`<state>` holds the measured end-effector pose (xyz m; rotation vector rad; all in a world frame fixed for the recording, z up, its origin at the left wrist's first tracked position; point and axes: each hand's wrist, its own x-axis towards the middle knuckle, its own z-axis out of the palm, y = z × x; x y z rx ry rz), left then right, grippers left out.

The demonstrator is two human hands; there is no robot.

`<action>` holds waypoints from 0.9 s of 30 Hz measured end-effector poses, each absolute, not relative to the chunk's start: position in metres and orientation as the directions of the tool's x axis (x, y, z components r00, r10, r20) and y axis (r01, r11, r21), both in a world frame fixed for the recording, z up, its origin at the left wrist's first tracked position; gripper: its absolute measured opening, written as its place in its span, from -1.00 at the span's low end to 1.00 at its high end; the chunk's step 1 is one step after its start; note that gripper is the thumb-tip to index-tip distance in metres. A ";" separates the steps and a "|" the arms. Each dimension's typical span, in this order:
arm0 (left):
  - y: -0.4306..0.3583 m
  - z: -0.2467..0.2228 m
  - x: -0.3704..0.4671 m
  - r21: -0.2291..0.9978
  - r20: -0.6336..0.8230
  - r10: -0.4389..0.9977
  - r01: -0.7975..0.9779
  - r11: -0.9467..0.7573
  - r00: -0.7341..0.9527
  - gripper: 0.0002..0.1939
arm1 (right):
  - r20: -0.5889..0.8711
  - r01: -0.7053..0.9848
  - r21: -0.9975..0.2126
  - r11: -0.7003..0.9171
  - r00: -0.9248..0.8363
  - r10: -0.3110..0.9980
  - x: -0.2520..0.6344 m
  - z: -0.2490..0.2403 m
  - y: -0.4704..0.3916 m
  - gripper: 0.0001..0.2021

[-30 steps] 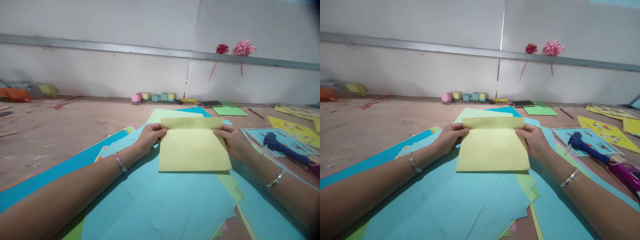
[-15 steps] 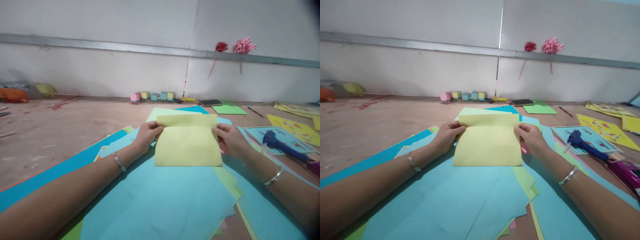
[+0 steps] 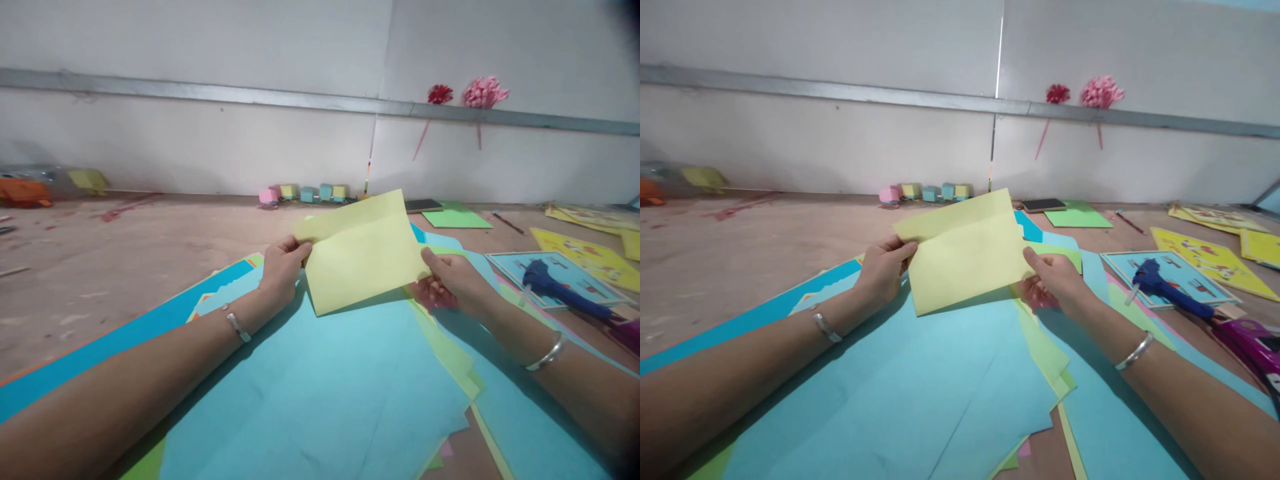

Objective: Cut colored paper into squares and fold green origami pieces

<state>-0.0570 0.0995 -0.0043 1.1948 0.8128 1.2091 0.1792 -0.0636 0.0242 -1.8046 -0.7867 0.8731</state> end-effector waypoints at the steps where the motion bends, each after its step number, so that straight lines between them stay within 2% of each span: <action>1: 0.100 -0.004 -0.057 0.965 0.120 0.969 -0.253 -0.063 0.215 -0.83 | -0.220 0.149 -0.927 -0.344 0.529 0.819 0.180 0.023 -0.063 -0.42; 5: 0.100 -0.004 -0.058 0.968 0.106 0.971 -0.246 -0.051 0.213 -0.84 | -0.171 0.198 -0.933 -0.299 0.488 0.856 0.182 0.021 -0.064 -0.49; 12: 0.100 -0.002 -0.058 0.972 0.086 0.973 -0.232 -0.034 0.214 -0.85 | -0.201 0.104 -0.957 -0.271 0.437 0.877 0.181 0.020 -0.064 -0.59; 20: 0.097 0.000 -0.058 0.979 0.096 0.972 -0.196 -0.053 0.216 -0.79 | -0.223 0.066 -0.958 -0.278 0.439 0.870 0.182 0.017 -0.062 -0.61; 24: 0.100 0.001 -0.059 0.986 0.116 0.971 -0.142 -0.087 0.208 -0.75 | -0.257 0.121 -0.934 -0.336 0.429 0.866 0.180 0.018 -0.063 -0.62; 27: 0.105 0.007 -0.065 0.978 0.193 0.965 0.041 -0.203 0.177 -0.62 | -0.256 0.190 -0.911 -0.367 0.438 0.862 0.176 0.020 -0.064 -0.65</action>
